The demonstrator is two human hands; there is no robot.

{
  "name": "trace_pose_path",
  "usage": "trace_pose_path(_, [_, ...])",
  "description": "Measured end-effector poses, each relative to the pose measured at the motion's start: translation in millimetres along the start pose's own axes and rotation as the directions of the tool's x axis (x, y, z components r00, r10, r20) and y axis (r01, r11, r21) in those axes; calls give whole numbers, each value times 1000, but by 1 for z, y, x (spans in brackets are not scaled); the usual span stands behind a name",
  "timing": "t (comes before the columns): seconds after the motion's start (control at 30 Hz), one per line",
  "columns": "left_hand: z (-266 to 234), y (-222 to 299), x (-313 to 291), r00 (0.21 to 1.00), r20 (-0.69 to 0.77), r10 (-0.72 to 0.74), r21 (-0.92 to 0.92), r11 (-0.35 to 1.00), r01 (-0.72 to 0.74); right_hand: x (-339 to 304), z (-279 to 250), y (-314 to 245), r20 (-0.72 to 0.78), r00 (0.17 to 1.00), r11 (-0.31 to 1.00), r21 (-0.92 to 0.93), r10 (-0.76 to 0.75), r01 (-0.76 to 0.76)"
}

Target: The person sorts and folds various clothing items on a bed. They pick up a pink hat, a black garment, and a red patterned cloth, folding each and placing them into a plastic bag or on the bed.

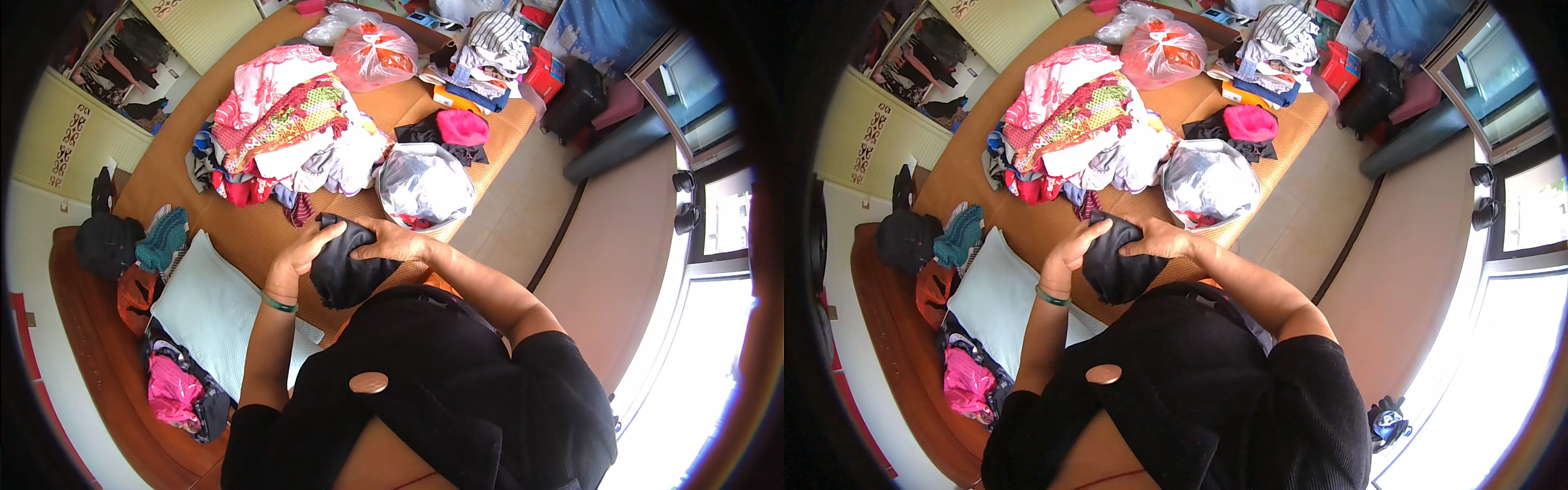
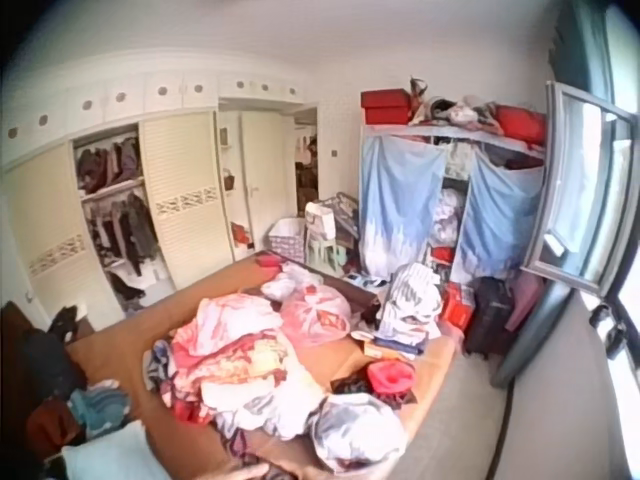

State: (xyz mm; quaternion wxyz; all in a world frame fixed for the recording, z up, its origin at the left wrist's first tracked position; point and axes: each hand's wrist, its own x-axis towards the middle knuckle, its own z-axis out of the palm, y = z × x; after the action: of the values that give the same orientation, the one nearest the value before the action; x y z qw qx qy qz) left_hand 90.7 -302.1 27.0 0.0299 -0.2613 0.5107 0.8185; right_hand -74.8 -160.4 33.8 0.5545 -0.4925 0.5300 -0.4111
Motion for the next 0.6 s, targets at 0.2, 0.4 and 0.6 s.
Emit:
trace_pose_path(0.2, [-8,-1,9,968,-241,66,321,947,15,-7,-9,53,-350,936,958,-279,-42,-61])
trace_pose_path(0.4, [3,-59,12,950,-301,82,51,996,-70,-13,-5,49,-705,703,870,-400,-92,-287])
trace_pose_path(0.6, [52,-74,34,973,-204,110,-550,809,-207,-12,22,24,-322,892,719,695,316,-4])
